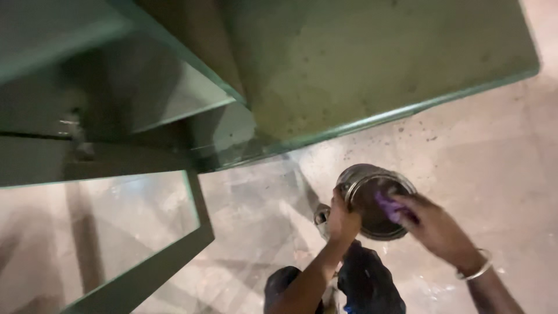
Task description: The person wipes the exterior and interior surfaces of a green metal cabinet using a purple cloth. They repeatedly dip the cloth into a metal container on the floor to apply liquid while cleaning the cabinet's edges, shelves, and door frame.
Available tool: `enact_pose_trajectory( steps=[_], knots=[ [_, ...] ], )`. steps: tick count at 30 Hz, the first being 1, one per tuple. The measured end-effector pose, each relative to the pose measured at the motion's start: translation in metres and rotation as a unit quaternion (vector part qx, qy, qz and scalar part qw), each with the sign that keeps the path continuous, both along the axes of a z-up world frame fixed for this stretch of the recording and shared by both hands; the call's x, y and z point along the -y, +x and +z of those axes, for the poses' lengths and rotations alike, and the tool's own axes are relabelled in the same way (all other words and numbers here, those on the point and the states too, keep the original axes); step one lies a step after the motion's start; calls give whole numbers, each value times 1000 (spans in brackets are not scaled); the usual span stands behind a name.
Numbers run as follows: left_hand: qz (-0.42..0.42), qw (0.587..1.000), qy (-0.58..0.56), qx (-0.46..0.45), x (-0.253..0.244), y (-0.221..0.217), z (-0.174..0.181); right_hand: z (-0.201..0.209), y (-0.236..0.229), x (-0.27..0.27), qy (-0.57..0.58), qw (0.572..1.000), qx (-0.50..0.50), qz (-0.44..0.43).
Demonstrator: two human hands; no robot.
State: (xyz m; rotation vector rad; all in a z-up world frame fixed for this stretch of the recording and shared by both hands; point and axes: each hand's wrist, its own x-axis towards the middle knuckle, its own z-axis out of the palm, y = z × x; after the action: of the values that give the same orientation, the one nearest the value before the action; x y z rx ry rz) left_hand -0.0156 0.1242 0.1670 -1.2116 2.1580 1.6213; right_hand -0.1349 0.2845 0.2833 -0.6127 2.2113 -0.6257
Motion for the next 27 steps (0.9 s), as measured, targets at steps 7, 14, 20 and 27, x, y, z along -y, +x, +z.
enact_pose_trajectory(
  steps=[7,14,20,27],
  knots=[
    [18,998,0,-60,50,19,246,175,19,67,40,957,-154,243],
    [35,997,-67,-16,105,-18,324,203,-2,134,-38,945,-164,280],
    [147,984,-101,-28,146,-67,285,231,-98,179,-65,966,-65,241],
    [269,956,-67,-91,177,-116,227,241,-176,196,-87,980,177,9]
  ],
)
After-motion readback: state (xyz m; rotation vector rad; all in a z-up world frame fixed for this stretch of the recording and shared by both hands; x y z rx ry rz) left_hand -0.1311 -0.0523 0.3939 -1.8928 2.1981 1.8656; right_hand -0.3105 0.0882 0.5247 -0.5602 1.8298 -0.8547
